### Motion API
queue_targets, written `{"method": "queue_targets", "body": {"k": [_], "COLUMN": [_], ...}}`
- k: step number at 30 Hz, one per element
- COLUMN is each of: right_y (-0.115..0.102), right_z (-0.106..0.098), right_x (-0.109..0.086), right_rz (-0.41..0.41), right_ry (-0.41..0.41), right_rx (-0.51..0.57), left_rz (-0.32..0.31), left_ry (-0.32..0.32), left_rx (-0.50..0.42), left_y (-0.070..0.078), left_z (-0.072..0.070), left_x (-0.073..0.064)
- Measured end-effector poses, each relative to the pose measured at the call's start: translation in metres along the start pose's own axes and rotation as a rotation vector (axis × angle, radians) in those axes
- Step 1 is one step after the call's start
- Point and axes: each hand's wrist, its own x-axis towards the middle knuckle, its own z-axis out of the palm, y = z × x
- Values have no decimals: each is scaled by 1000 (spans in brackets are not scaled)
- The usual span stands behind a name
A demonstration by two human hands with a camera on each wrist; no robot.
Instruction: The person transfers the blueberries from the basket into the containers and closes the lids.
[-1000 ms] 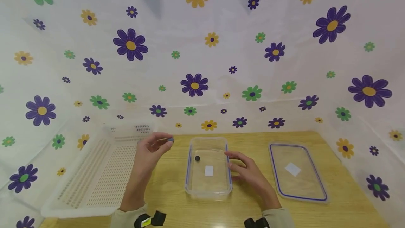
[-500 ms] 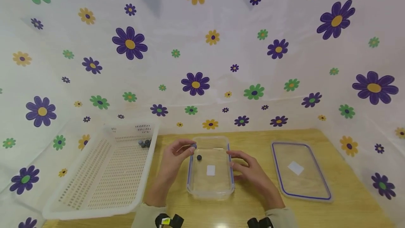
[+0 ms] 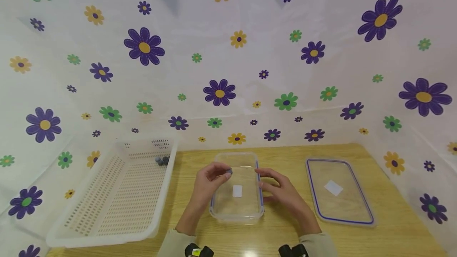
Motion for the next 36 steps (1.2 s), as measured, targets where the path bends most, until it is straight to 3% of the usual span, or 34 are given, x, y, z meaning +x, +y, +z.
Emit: {"method": "queue_targets", "body": {"k": [22, 30, 36], "right_y": [1, -2, -2], "right_z": [0, 1, -1], "right_x": [1, 2, -2], "right_rz": [0, -3, -14], "right_ry": [-9, -13, -12], "right_rx": [29, 19, 6], "left_rz": [-44, -63, -56], "left_ry": [-53, -112, -91], "left_rx": [49, 36, 87], "left_y": [9, 46, 86], "left_z": [-1, -11, -27], "left_x": [-1, -7, -9]}}
